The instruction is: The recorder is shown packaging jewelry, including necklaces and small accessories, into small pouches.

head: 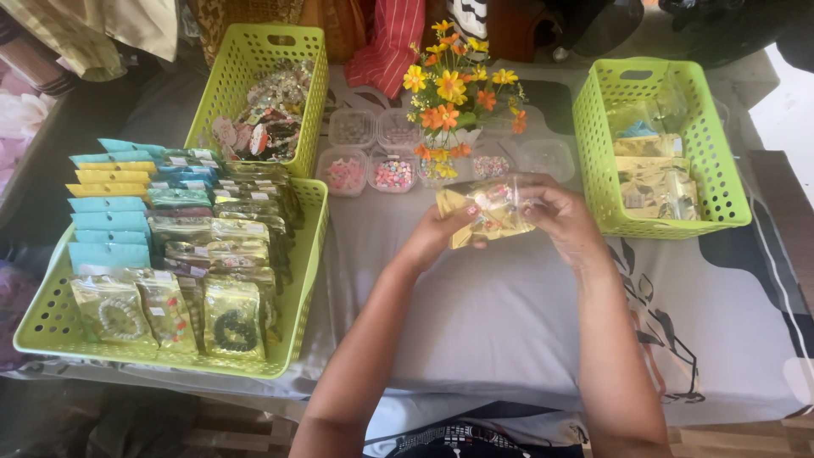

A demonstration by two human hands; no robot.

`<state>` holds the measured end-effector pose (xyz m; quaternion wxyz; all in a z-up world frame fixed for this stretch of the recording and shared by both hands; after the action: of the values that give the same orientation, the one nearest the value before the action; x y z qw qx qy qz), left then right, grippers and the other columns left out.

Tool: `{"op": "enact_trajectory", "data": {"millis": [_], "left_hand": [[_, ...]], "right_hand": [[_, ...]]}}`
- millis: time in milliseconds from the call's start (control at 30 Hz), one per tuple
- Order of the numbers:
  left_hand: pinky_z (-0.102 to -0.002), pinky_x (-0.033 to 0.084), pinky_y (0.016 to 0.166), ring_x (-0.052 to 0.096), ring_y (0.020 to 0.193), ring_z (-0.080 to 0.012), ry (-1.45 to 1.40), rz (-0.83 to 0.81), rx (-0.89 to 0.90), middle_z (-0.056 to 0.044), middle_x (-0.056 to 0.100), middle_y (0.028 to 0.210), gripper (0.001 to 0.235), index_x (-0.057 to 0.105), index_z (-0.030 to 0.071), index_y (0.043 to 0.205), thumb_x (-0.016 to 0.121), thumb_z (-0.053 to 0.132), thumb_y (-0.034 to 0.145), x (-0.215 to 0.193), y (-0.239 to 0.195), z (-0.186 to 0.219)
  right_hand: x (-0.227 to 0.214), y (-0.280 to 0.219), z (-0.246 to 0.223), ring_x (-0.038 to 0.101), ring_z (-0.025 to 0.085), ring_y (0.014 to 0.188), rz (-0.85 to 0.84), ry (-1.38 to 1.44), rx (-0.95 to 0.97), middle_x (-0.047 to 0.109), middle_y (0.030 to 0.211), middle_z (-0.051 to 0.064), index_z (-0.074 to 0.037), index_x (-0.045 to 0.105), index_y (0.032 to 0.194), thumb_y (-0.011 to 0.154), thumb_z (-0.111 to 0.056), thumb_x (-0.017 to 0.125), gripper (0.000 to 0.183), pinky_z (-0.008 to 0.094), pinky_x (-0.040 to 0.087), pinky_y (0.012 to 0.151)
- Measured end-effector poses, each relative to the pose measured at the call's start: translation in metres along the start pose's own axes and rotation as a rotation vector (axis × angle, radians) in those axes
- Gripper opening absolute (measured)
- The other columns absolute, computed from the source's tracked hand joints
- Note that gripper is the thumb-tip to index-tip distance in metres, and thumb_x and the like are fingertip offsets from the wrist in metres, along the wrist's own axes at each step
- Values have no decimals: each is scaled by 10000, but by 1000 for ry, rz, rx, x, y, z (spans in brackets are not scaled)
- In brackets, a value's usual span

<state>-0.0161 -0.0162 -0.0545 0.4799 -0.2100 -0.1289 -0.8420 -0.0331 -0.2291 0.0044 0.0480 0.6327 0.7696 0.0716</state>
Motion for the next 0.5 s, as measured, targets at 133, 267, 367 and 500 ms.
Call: {"op": "enact_trajectory", "data": {"millis": [133, 267, 367, 500], "left_hand": [[-357, 610, 846, 698, 975, -207, 51, 3, -6, -139, 697, 1183, 427, 583, -95, 1328, 623, 212, 1033, 4, -1, 1], [-362, 610, 844, 718, 958, -236, 32, -31, -49, -153, 701, 1178, 453, 550, -86, 1345, 610, 233, 1028, 8, -3, 3], [-365, 615, 856, 724, 972, -249, 16, -56, -85, -157, 701, 1193, 476, 531, -81, 1363, 601, 251, 1029, 6, -3, -1], [-391, 630, 870, 712, 1037, -266, -10, -90, -120, -169, 678, 1246, 509, 516, -87, 1386, 606, 262, 1027, 11, -3, -2]], "right_hand": [[-3, 2, 2, 603, 141, 1174, -11, -28, -11, 591, 1335, 26, -13, 705, 1071, 874, 10, 707, 198, 295, 535, 965], [-11, 2, 3, 606, 139, 1147, -31, -22, -14, 593, 1292, 37, -12, 710, 1017, 942, -9, 705, 75, 284, 537, 975], [-19, 5, -18, 596, 138, 1158, -51, -101, 0, 591, 1281, 25, -32, 702, 1006, 962, -80, 696, 65, 286, 509, 983], [-22, 11, -71, 615, 175, 1207, -122, -609, -96, 680, 1232, 29, -70, 724, 975, 900, -141, 730, 103, 329, 473, 1026]]}}
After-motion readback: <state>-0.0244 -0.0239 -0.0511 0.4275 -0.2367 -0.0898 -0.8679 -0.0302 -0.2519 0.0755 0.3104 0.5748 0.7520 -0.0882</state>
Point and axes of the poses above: each hand's wrist, its own y-axis towards the middle knuckle, its own x-axis out of the palm, z = x × y, the point moved 4 cm from there along y, towards the middle knuckle
